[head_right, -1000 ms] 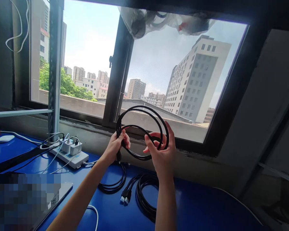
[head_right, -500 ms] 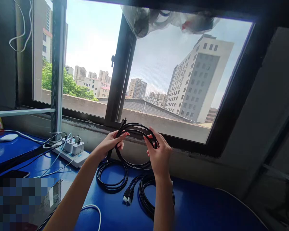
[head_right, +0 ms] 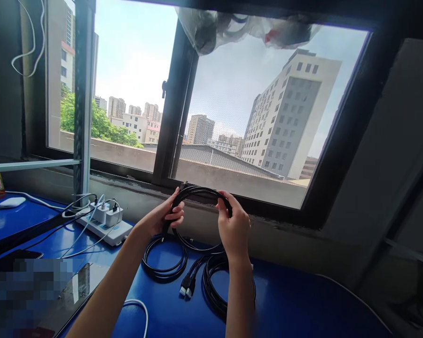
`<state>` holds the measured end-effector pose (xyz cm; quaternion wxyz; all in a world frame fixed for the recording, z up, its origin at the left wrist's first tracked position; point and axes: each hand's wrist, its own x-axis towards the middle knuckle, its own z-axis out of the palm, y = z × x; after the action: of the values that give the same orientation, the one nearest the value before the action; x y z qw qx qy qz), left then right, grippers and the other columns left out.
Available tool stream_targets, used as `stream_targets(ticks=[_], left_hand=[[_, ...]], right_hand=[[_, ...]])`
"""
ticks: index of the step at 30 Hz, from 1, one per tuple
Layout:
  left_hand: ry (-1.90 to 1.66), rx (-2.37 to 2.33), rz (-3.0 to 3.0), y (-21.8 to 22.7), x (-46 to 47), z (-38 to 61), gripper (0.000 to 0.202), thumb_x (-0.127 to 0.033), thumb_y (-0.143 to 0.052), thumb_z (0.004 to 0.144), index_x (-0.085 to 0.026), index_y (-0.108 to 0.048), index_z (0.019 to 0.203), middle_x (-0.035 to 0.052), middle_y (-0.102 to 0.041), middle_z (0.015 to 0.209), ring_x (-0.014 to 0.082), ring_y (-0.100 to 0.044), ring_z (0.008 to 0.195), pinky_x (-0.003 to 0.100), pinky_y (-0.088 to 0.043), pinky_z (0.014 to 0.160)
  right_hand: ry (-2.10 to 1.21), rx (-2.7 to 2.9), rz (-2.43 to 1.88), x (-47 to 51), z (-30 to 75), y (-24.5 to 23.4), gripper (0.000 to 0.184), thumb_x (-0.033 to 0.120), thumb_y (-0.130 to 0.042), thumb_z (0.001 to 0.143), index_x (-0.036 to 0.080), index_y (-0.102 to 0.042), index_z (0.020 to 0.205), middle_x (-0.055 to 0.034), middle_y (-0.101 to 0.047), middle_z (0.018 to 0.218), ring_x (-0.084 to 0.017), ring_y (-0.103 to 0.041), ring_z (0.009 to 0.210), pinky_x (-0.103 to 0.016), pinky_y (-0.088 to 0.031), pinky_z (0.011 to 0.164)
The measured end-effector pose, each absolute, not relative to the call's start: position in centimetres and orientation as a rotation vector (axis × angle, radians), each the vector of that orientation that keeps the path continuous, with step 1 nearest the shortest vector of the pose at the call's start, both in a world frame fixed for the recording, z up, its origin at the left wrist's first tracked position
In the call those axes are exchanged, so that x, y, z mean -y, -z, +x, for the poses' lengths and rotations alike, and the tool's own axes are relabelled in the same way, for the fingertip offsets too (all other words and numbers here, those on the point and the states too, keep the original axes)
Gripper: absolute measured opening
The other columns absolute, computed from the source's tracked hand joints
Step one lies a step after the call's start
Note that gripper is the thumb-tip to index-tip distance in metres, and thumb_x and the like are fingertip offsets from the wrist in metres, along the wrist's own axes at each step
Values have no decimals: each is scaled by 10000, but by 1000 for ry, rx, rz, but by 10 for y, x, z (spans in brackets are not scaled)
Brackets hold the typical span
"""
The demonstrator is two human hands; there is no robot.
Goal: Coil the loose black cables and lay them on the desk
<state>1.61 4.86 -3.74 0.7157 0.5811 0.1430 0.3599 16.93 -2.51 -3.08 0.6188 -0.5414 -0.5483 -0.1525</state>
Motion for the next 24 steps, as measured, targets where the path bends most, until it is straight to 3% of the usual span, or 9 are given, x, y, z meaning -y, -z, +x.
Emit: stream_targets(ticks=[6,9,14,16,20,24], left_hand=[[-745,-219,1314,37,-45,18,562,-601,-337,886,-193,-351,500,-83,-143,417,51,-217,363,178,-185,388],[-696,-215,1217,39,-49,22,504,-520,-358,919,-172,-416,559,-88,-165,424,51,-183,364,180,-164,376],[-652,-253,1141,43,-54,24,296,-257,-330,958,-123,-542,801,-77,-263,453,62,-269,371,160,-178,376],[-635,-261,1138,42,-53,23,284,-280,-342,955,-124,-548,837,-79,-259,463,63,-268,366,161,-167,370],[-636,-328,1149,39,-51,25,536,-512,-219,946,-134,-532,730,-78,-229,456,57,-249,340,170,-164,356],[-817,-457,1164,40,-52,35,471,-455,-245,959,-151,-449,663,-82,-254,434,42,-243,314,161,-164,342]], right_hand=[[421,1216,-1304,27,175,32,576,703,-502,716,172,-683,848,-43,-601,608,-152,-507,463,-263,-388,487],[493,1274,-1308,27,180,33,626,732,-429,750,188,-697,908,-33,-599,580,-149,-497,453,-258,-387,489],[780,1397,-1279,26,182,36,512,564,-303,921,227,-679,1006,-54,-668,875,-134,-577,575,-219,-395,503],[847,1400,-1296,25,182,37,453,484,-300,952,236,-663,1062,-42,-660,884,-127,-589,601,-202,-377,478],[877,1461,-1349,23,179,38,393,362,-289,979,266,-650,1103,-10,-649,840,-119,-599,632,-184,-364,467],[921,1481,-1336,23,174,37,428,404,-290,974,231,-671,1063,-18,-635,794,-123,-598,641,-187,-355,467]])
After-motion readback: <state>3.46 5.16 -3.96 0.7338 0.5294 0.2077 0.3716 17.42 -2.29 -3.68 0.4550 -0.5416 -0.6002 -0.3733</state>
